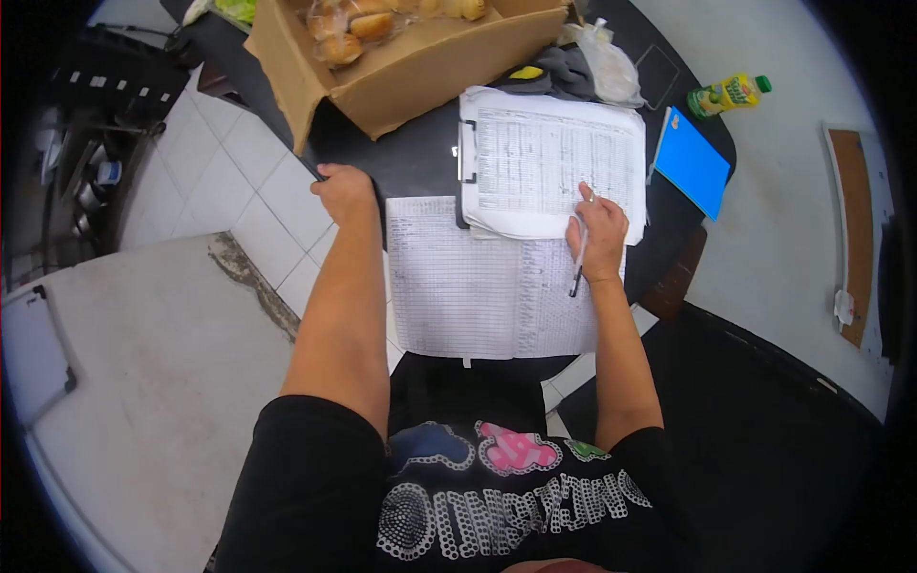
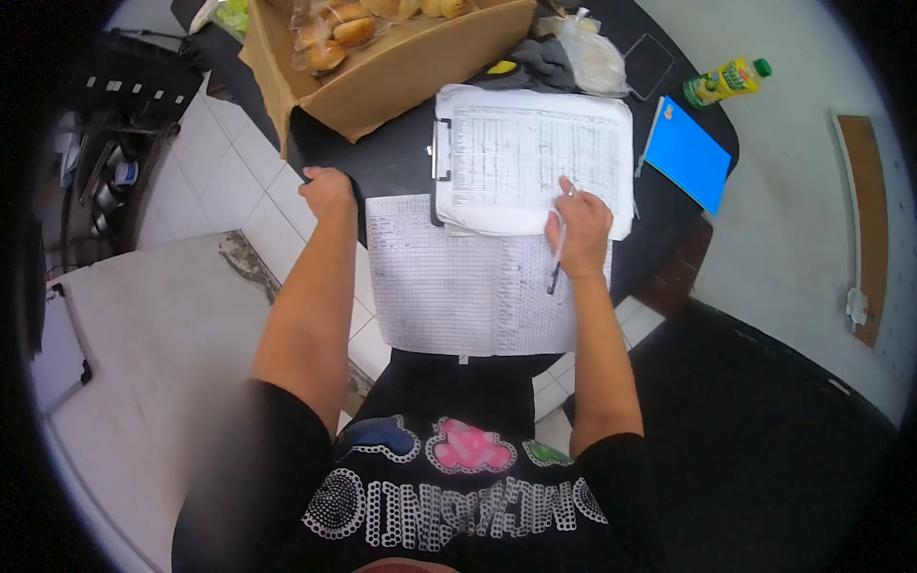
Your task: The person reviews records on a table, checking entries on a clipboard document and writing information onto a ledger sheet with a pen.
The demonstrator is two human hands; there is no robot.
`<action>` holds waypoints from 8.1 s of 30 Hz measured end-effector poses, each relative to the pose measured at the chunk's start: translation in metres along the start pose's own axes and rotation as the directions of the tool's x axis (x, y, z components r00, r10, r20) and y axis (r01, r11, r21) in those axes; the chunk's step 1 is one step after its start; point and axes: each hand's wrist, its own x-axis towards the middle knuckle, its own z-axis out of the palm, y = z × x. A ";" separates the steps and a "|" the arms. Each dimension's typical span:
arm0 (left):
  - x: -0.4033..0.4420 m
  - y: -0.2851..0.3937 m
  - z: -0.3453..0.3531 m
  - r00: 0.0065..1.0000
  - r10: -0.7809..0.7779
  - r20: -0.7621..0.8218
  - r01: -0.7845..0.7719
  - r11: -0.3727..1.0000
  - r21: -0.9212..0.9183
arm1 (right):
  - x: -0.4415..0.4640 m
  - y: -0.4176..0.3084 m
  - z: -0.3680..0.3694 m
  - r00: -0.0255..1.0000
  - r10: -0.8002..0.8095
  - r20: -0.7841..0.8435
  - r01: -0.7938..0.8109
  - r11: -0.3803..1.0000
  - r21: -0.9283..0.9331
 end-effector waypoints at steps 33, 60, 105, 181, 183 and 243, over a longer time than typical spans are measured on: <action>0.013 -0.009 0.024 0.991 0.062 -0.122 -0.055 0.997 0.058 | -0.005 0.016 -0.005 0.993 0.118 0.009 -0.118 0.993 0.014; 0.017 -0.013 0.025 0.989 0.094 -0.115 -0.089 0.995 0.046 | 0.000 0.036 -0.016 1.000 -0.020 -0.012 0.020 0.999 0.033; 0.010 -0.008 0.023 0.992 0.063 -0.109 -0.058 0.997 0.050 | -0.003 0.050 -0.021 0.998 0.043 -0.049 -0.042 0.999 0.018; 0.012 -0.014 0.021 0.994 0.062 -0.091 -0.069 0.995 -0.077 | -0.018 0.063 -0.002 0.953 0.125 -0.275 -0.131 0.991 -0.005; 0.018 -0.019 0.022 0.994 0.096 -0.055 -0.102 0.990 -0.097 | -0.018 0.067 0.001 0.951 0.101 -0.293 -0.109 0.994 -0.013; 0.005 -0.009 0.020 0.996 0.017 -0.088 -0.022 0.998 -0.056 | -0.018 0.068 0.002 0.954 0.128 -0.273 -0.122 0.992 0.038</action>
